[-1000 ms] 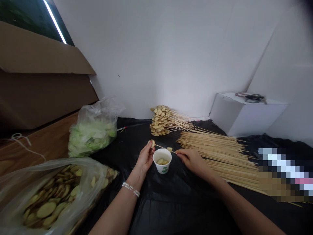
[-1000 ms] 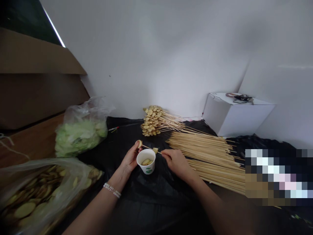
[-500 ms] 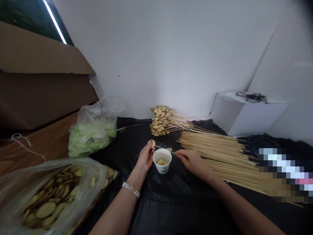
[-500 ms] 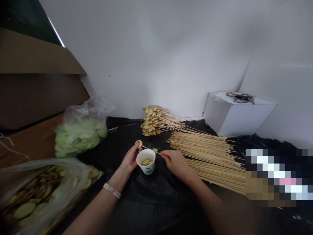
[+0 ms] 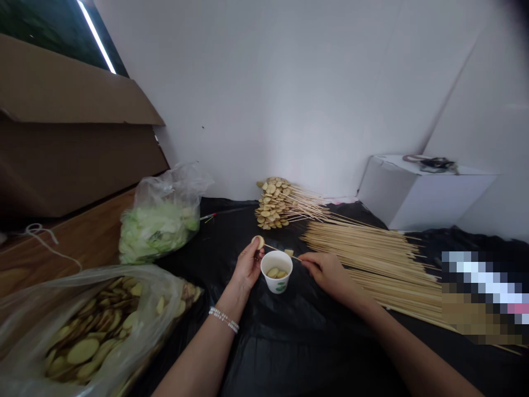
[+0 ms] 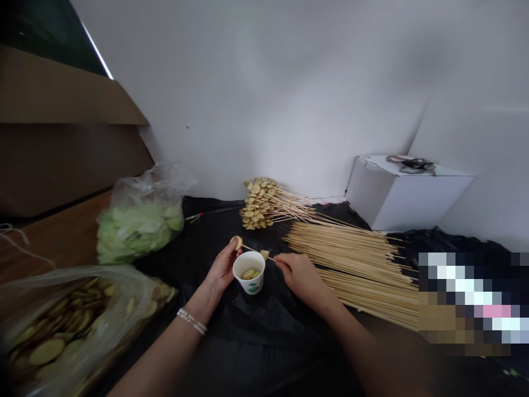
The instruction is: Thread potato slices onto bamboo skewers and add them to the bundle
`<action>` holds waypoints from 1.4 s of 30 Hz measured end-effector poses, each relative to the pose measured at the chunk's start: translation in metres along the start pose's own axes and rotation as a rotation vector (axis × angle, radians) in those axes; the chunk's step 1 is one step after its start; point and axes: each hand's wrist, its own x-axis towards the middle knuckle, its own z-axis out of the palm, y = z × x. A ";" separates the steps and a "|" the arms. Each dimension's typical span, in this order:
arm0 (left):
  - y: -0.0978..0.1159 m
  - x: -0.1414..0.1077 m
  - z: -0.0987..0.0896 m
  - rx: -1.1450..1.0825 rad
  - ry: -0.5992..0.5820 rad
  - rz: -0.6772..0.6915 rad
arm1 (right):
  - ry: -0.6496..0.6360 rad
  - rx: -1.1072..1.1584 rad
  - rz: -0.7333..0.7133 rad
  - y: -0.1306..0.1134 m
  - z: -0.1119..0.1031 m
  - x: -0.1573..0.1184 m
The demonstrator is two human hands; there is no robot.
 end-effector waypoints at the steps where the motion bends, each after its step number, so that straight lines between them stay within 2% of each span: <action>1: 0.000 0.000 0.000 -0.001 0.000 0.002 | -0.003 0.001 -0.005 0.001 0.000 0.000; 22: 0.000 0.003 -0.005 0.061 0.006 0.077 | -0.026 -0.058 -0.003 -0.002 0.002 -0.002; 32: 0.000 0.002 -0.005 0.088 -0.029 0.059 | -0.018 -0.286 0.014 -0.001 0.005 -0.005; 42: -0.005 0.000 -0.005 0.170 -0.054 0.109 | -0.055 -0.262 0.048 -0.004 0.011 -0.004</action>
